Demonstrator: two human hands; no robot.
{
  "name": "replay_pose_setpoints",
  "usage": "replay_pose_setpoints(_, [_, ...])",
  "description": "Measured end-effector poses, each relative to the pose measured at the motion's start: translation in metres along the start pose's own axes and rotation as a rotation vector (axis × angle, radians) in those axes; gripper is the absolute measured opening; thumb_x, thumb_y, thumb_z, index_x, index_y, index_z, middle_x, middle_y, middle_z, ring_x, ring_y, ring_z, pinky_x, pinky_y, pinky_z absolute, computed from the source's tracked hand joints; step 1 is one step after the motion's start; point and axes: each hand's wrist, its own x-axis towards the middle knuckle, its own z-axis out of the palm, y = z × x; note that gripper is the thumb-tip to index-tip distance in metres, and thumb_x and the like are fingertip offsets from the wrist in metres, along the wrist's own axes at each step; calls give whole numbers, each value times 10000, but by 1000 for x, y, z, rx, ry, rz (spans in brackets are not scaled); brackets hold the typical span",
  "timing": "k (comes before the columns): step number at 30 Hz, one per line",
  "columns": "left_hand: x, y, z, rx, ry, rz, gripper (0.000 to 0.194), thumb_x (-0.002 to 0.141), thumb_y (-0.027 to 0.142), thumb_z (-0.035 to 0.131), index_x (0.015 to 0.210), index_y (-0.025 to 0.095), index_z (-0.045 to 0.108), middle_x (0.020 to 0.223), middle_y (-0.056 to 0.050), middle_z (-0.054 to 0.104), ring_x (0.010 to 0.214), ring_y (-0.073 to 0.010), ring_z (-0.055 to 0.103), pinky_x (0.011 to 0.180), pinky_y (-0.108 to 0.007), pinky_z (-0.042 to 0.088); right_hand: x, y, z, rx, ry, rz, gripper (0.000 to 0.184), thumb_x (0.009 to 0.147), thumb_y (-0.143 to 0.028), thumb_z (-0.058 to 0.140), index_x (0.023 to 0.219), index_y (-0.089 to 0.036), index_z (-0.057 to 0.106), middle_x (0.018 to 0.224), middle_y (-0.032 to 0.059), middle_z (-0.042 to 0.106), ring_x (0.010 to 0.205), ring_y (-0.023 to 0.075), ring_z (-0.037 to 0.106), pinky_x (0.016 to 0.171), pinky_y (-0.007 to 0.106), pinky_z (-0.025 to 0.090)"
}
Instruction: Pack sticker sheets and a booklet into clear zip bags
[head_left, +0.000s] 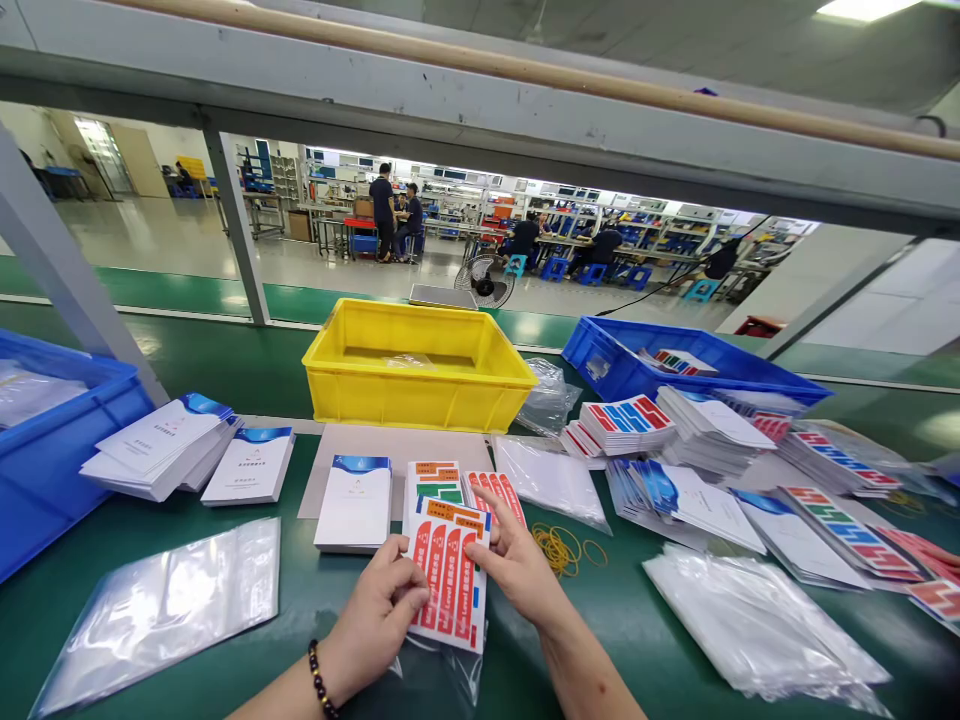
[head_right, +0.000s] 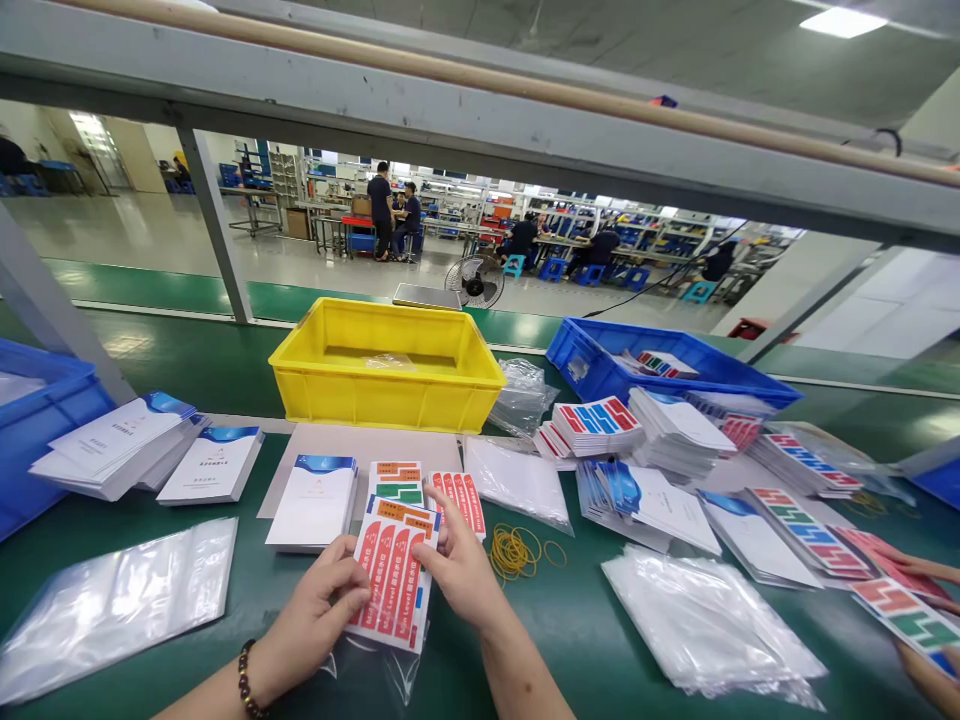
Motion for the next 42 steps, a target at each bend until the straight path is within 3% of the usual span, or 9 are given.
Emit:
replay_pose_setpoints(6, [1,1,0,-58,26,-30,142,802,242,477,692,183,543,956,-66,500,906,-201,519,809,-314,436,0,2,3,4,106,-37,530,696,-359,703,1169,-211,517,760,13,693,677,196,642,646,322,499])
replay_pose_setpoints(9, [1,1,-1,-68,64,-56,159,800,276,491,691,183,560,953,-65,502,891,-198,523,779,-299,443,-1,1,3,-60,114,-67,442,708,-378,688,1105,-215,585,749,17,684,723,205,639,695,341,492])
replay_pose_setpoints(13, [-2,0,-1,-91,125,-63,183,799,312,499,706,178,582,1032,-82,493,870,-193,538,708,-277,445,-6,-6,5,-399,-252,-110,128,690,-327,711,752,-217,735,928,47,654,900,226,594,840,355,433])
replay_pose_setpoints(17, [-3,0,2,-135,194,-38,207,785,336,519,678,171,585,1035,-93,501,910,-210,537,721,-288,444,-10,-10,9,-517,-459,-101,145,725,-291,671,846,-256,743,931,32,645,879,206,580,813,326,434])
replay_pose_setpoints(21, [1,1,2,-347,149,-184,265,688,359,623,876,180,570,889,-66,568,797,-205,570,707,-325,462,-11,-7,11,-503,-282,-68,221,736,-178,581,899,-227,723,812,28,661,772,189,585,727,302,445])
replay_pose_setpoints(25, [4,4,0,-330,92,-337,254,660,402,622,669,169,520,680,-46,591,679,-204,569,650,-330,456,-10,-4,12,-407,-150,10,358,672,-157,619,1026,-200,652,780,8,646,699,171,570,671,288,446])
replay_pose_setpoints(29, [3,7,-1,-257,105,-327,256,675,419,588,628,187,491,683,-50,609,679,-207,571,635,-319,452,-9,-3,16,-456,-126,-5,54,690,-200,620,706,-167,659,666,3,620,631,156,539,607,263,418])
replay_pose_setpoints(34, [2,6,1,-210,142,-274,250,685,412,574,614,189,485,653,-29,578,642,-183,544,615,-297,437,-10,-3,22,-605,-103,-162,141,743,-183,555,606,-170,582,619,-8,565,608,139,495,588,243,382])
replay_pose_setpoints(42, [1,8,-2,-365,126,-250,305,694,479,576,669,193,472,710,-40,607,681,-196,574,630,-311,459,-8,-5,11,-534,-78,-99,172,762,-261,569,619,-166,582,640,2,567,615,147,501,592,254,392])
